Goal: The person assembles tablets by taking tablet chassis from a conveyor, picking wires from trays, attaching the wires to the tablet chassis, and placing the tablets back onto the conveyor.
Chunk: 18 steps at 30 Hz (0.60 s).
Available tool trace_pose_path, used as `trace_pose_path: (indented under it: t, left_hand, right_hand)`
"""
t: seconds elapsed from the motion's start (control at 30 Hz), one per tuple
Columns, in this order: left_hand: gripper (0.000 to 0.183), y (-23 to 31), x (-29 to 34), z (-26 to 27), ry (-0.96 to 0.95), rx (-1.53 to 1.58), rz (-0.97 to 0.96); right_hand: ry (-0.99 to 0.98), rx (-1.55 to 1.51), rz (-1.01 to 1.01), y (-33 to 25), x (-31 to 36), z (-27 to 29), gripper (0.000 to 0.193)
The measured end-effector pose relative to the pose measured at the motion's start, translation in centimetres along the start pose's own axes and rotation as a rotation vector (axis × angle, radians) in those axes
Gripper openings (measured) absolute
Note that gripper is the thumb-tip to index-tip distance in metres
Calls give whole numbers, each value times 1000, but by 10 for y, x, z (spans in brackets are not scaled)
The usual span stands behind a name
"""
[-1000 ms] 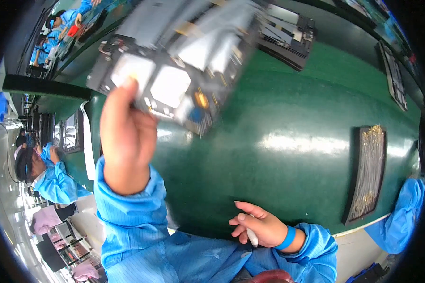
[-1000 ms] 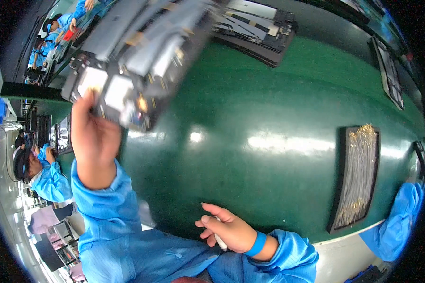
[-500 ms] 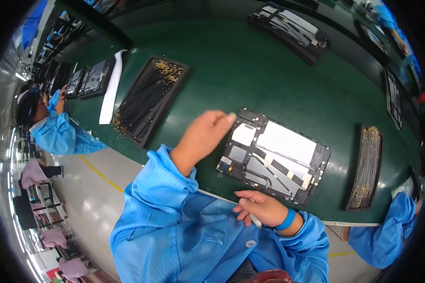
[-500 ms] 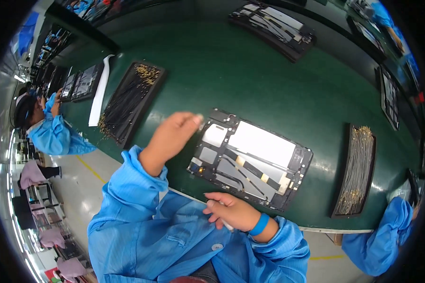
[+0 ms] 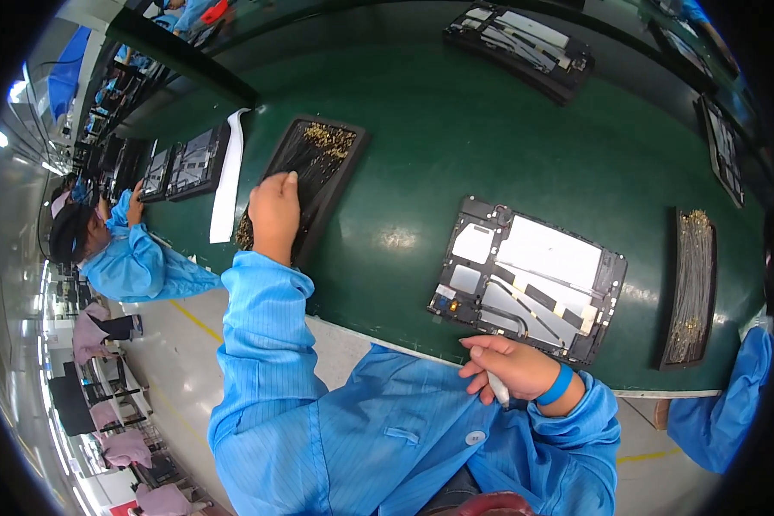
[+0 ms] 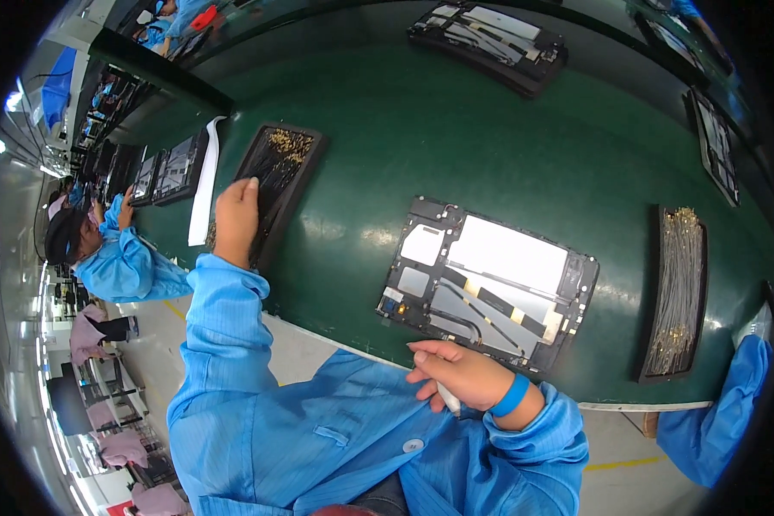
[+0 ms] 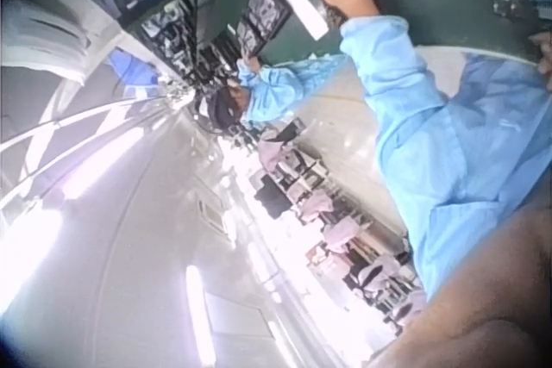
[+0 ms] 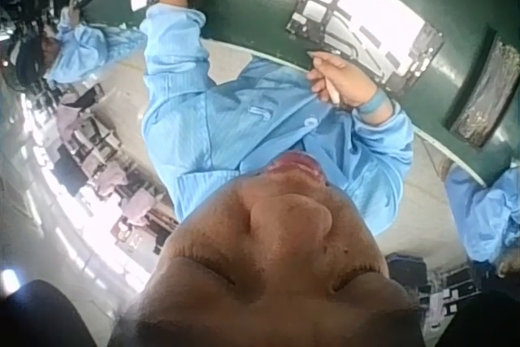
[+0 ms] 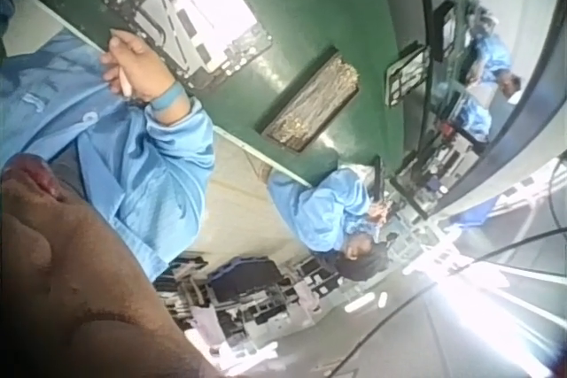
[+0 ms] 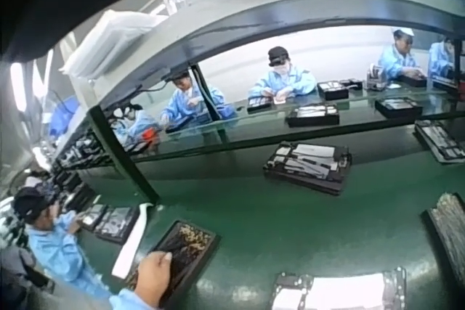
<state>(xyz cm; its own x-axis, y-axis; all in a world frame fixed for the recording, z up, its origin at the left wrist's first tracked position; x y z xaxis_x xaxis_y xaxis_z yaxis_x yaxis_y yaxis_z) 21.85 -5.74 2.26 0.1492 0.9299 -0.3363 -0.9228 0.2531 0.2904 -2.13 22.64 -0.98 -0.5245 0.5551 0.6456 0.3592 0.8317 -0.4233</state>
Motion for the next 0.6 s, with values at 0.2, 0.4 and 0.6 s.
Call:
trace_pose_path:
  t: [0.2, 0.4, 0.6]
  left_hand:
    - [39, -8, 14, 58, 84, 205, 287]
    - [44, -83, 61, 85, 253, 477, 506]
    - [56, -149, 91, 33, 419, 671, 622]
  right_hand:
    - [52, -29, 2, -2, 1, 2, 44]
    - [21, -66, 3, 3, -3, 4, 39]
    - [33, -86, 7, 2, -3, 2, 39]
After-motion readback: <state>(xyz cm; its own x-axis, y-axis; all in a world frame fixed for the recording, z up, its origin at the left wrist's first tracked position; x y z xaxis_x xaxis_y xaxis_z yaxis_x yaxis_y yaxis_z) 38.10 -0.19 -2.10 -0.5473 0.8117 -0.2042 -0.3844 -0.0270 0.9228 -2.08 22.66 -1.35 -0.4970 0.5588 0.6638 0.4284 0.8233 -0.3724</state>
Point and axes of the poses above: each hand's wrist, its own x-axis away from the middle knuckle, its own z-axis out of the back of the hand, y = z × x, the point moved 2 cm from there along -x, towards the middle knuckle, and after that the axes turned 1 degree about -y, right-handed, at the moved point
